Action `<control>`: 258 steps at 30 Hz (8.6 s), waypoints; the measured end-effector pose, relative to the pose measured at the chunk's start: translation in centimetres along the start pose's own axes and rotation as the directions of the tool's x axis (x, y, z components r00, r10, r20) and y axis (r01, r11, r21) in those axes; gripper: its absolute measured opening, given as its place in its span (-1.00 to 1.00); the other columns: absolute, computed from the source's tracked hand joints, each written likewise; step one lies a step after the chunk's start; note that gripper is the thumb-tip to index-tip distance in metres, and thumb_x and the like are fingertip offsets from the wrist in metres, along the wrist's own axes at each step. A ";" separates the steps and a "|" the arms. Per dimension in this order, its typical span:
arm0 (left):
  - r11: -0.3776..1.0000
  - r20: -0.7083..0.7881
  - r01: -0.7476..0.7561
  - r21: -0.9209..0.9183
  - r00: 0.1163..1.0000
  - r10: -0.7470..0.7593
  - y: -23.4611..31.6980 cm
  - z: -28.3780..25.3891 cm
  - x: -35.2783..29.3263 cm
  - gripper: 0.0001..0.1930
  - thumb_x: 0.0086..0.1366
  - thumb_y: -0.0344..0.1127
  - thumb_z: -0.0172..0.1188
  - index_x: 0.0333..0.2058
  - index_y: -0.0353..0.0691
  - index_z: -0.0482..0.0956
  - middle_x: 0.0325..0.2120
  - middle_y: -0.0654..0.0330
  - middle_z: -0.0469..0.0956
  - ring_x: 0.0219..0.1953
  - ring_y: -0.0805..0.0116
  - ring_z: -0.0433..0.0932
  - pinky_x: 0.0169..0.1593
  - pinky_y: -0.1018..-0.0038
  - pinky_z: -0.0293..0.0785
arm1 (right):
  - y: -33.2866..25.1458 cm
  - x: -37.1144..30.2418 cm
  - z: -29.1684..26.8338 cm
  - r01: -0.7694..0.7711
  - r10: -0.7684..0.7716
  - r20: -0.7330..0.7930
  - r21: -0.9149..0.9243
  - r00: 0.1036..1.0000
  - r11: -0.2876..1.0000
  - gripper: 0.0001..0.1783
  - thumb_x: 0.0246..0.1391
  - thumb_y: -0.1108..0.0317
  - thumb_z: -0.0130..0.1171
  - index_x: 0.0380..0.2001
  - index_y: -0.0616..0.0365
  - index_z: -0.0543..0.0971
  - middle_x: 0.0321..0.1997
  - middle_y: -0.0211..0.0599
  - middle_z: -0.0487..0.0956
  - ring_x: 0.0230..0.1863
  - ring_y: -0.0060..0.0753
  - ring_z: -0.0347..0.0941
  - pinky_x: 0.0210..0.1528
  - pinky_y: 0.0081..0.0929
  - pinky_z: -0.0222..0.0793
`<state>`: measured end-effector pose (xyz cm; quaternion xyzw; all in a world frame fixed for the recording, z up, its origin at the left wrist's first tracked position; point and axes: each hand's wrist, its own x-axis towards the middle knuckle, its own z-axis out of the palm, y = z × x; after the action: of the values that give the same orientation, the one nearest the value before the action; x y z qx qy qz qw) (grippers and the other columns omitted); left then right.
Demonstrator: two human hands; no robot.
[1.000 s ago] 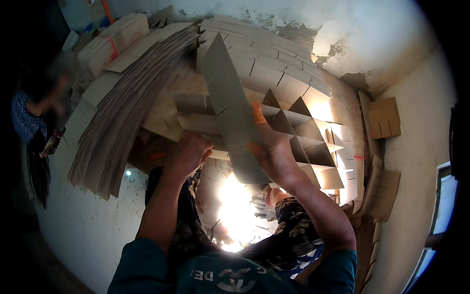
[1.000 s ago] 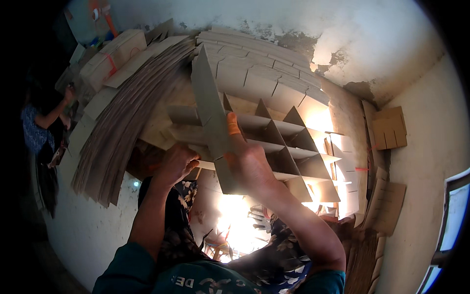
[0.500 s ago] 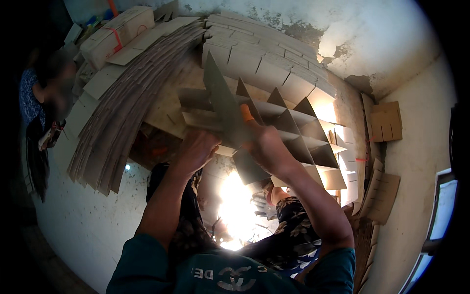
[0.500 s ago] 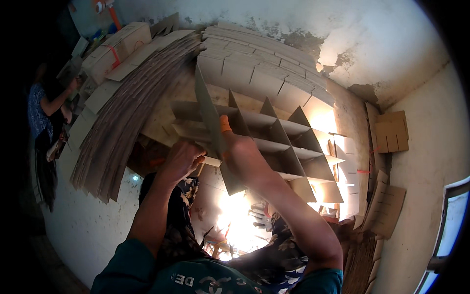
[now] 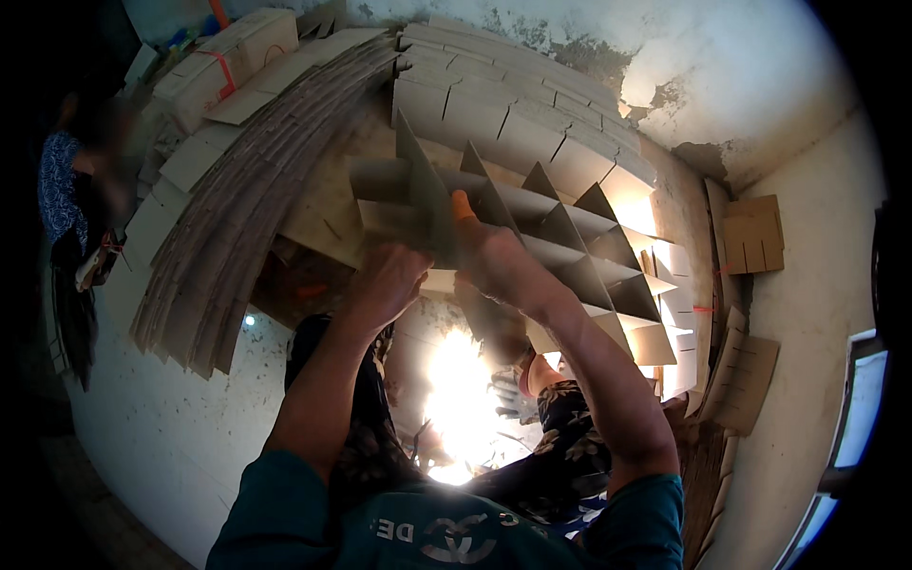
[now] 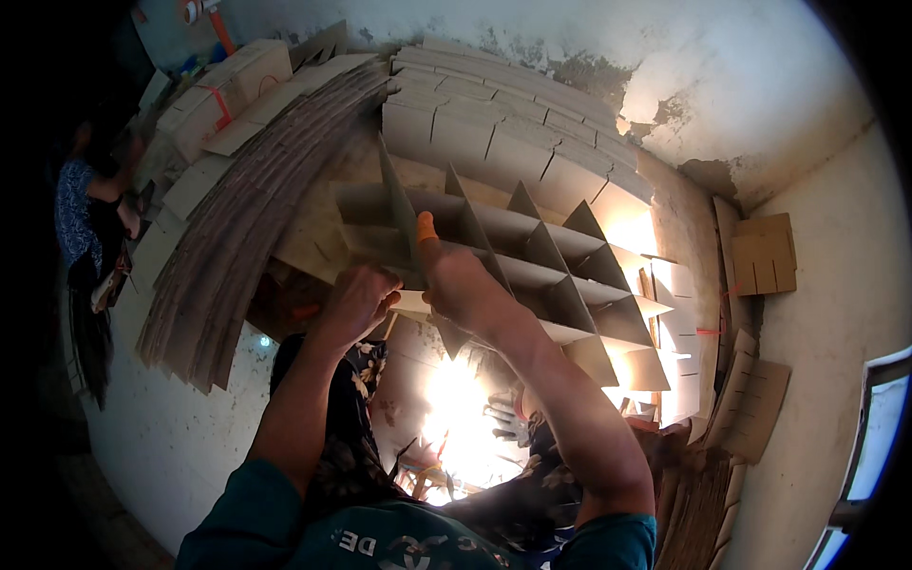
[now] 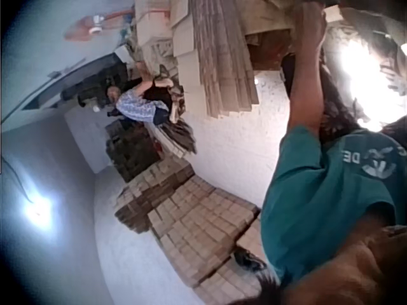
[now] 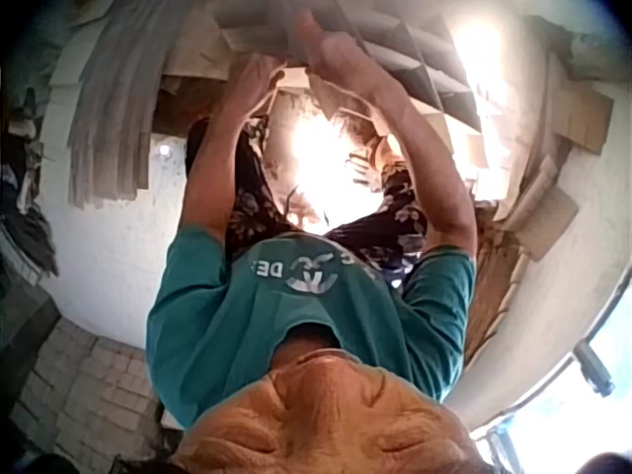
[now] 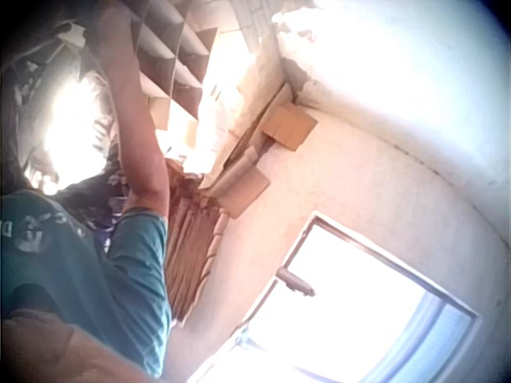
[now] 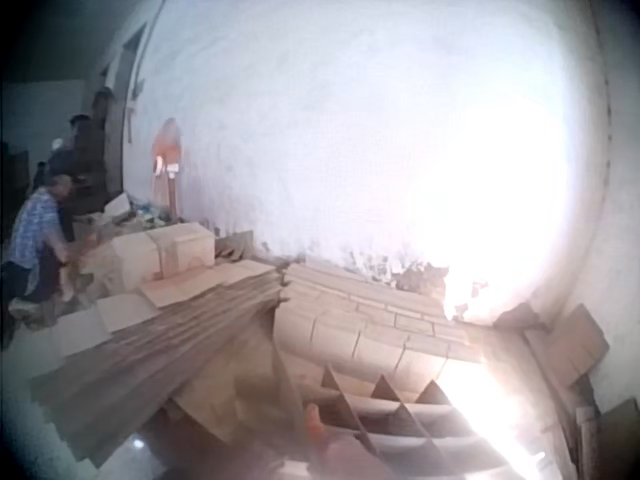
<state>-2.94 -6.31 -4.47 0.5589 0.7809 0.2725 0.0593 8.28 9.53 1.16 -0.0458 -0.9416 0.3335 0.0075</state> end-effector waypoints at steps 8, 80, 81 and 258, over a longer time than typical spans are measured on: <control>1.000 -0.046 -0.015 -0.010 0.999 0.015 0.2 0.5 0.4 -0.87 -0.01 -0.49 0.29 -0.41 -0.29 0.61 -0.50 -0.05 0.55 -0.38 0.00 0.58 -0.30 0.21 0.47 | -1.9 1.3 -1.4 -0.105 0.113 0.040 -0.162 0.993 0.981 -0.15 -0.11 0.72 0.01 0.29 0.51 -0.07 -0.30 0.26 0.54 -0.22 0.17 0.54 -0.24 -0.10 0.48; 0.736 -0.275 -0.270 0.620 0.804 0.527 11.9 -7.2 3.7 -0.73 0.03 -0.49 0.20 -0.24 -0.42 0.51 -0.34 0.01 0.54 -0.26 0.10 0.54 -0.19 0.29 0.48 | 4.4 -28.0 -11.0 -0.557 -0.366 -0.869 -0.495 0.333 0.667 -0.51 0.09 0.59 0.20 0.13 0.21 0.45 0.21 -0.11 0.43 0.15 -0.12 0.43 0.15 -0.30 0.43; 0.685 -0.284 -0.235 0.689 0.783 0.554 11.3 -8.9 3.4 -0.68 0.01 -0.46 0.19 -0.21 -0.45 0.50 -0.32 -0.01 0.54 -0.25 0.11 0.53 -0.20 0.27 0.48 | 5.6 -29.5 -11.1 -0.617 -0.363 -0.866 -0.500 0.343 0.609 -0.54 0.15 0.53 0.16 0.14 0.18 0.45 0.22 -0.09 0.42 0.17 -0.12 0.41 0.14 -0.30 0.43; 0.958 0.082 -0.231 -0.169 0.966 0.247 9.1 6.5 32.3 -0.50 -0.14 -0.18 0.53 -0.29 -0.30 0.50 -0.35 0.18 0.52 -0.30 0.39 0.47 -0.25 0.42 0.42 | 15.5 -18.3 -2.9 -0.436 0.128 -0.802 -0.176 0.584 0.883 -0.07 -0.04 0.75 -0.12 0.42 -0.04 -0.04 0.24 0.13 0.32 -0.18 0.12 0.54 -0.21 -0.25 0.57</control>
<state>-4.61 27.32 1.34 0.6558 0.6795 0.3098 0.1100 27.92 21.73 -6.03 -0.3358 -0.8701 0.1026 0.3458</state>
